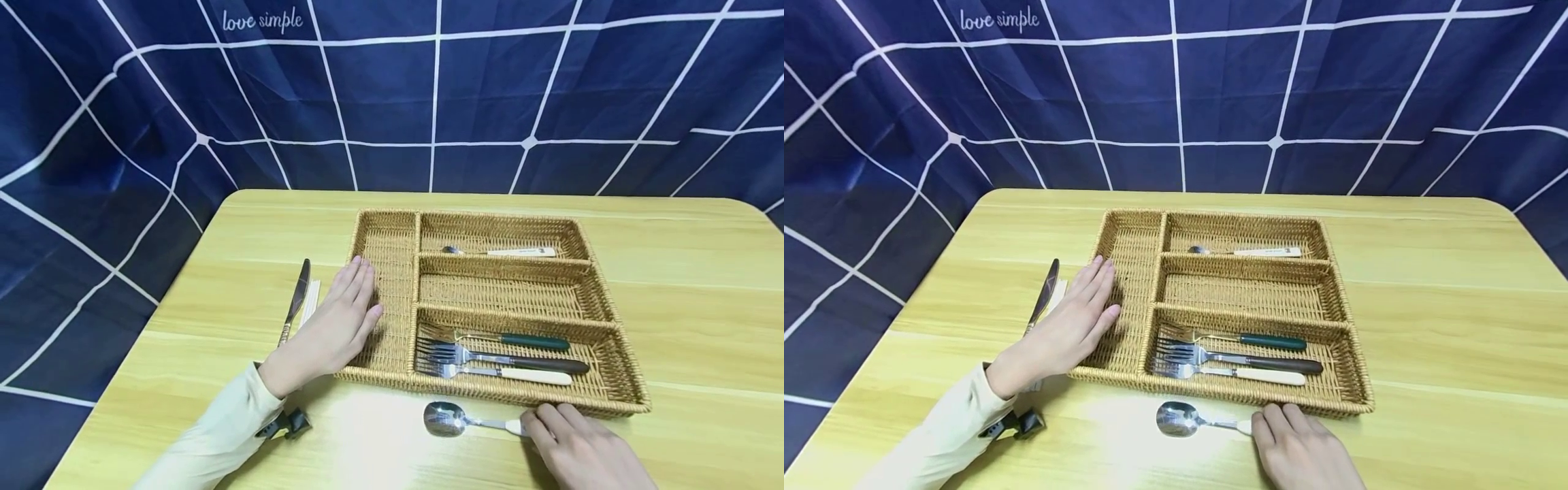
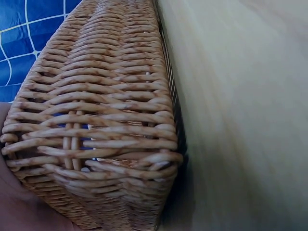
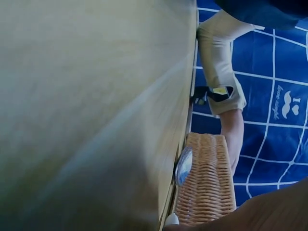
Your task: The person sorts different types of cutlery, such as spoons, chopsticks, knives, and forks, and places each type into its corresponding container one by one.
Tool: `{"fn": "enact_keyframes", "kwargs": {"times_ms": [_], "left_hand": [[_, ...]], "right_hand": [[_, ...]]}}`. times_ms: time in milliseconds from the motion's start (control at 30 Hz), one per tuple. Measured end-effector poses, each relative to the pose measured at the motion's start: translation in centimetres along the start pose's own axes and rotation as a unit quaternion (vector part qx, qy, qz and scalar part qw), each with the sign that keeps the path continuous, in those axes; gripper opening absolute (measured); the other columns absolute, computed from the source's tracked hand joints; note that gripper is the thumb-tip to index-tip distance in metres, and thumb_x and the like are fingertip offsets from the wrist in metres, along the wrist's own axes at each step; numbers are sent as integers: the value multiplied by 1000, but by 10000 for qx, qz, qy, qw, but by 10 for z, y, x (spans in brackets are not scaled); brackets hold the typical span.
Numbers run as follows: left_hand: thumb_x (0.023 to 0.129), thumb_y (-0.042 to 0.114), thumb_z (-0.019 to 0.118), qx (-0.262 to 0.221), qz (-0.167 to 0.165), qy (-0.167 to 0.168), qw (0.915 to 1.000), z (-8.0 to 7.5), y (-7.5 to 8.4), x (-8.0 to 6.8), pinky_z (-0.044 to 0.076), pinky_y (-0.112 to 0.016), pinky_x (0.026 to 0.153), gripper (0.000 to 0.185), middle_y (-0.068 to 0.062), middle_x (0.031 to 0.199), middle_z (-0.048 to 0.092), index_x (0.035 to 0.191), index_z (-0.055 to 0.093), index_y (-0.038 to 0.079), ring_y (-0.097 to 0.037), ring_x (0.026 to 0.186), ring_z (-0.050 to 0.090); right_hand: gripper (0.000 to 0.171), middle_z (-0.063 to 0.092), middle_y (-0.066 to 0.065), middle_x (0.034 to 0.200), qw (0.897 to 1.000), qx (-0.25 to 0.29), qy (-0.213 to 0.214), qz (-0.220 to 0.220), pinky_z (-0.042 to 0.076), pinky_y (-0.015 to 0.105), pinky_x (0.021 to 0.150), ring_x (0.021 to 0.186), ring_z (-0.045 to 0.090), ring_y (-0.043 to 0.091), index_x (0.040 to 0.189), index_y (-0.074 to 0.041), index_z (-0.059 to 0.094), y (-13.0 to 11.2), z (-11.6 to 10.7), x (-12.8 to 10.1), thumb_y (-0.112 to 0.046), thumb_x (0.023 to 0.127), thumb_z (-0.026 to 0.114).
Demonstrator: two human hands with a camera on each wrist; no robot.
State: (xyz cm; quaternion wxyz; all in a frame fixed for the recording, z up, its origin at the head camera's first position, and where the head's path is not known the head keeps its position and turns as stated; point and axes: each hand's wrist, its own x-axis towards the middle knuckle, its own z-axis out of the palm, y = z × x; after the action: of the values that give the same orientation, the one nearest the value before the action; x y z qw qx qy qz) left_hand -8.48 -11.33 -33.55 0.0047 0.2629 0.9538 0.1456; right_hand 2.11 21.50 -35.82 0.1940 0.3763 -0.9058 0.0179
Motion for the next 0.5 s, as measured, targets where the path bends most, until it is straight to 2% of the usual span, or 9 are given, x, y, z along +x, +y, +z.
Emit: {"fn": "enact_keyframes", "kwargs": {"times_ms": [200, 500], "left_hand": [[106, 30, 25, 56, -20, -51, 10000, -1, -1, 0, 3, -43, 121, 60, -28, 156, 12, 148, 13, -11, -36, 148, 2], [105, 29, 27, 50, -11, -40, 10000, 0, 0, 1, 4, -44, 121, 60, -28, 156, 12, 148, 14, -11, -36, 148, 4]], "right_hand": [[75, 50, -8, 76, 9997, 196, -44, 168, 46, 24, 51, 65, 44, 9, 75, -17, 57, -4, 0, 0, -89, 68, 40], [78, 57, -7, 80, 9980, 337, -445, 312, 53, 34, 59, 69, 54, 13, 78, -16, 59, -3, 5, -7, -91, 65, 41]]}}
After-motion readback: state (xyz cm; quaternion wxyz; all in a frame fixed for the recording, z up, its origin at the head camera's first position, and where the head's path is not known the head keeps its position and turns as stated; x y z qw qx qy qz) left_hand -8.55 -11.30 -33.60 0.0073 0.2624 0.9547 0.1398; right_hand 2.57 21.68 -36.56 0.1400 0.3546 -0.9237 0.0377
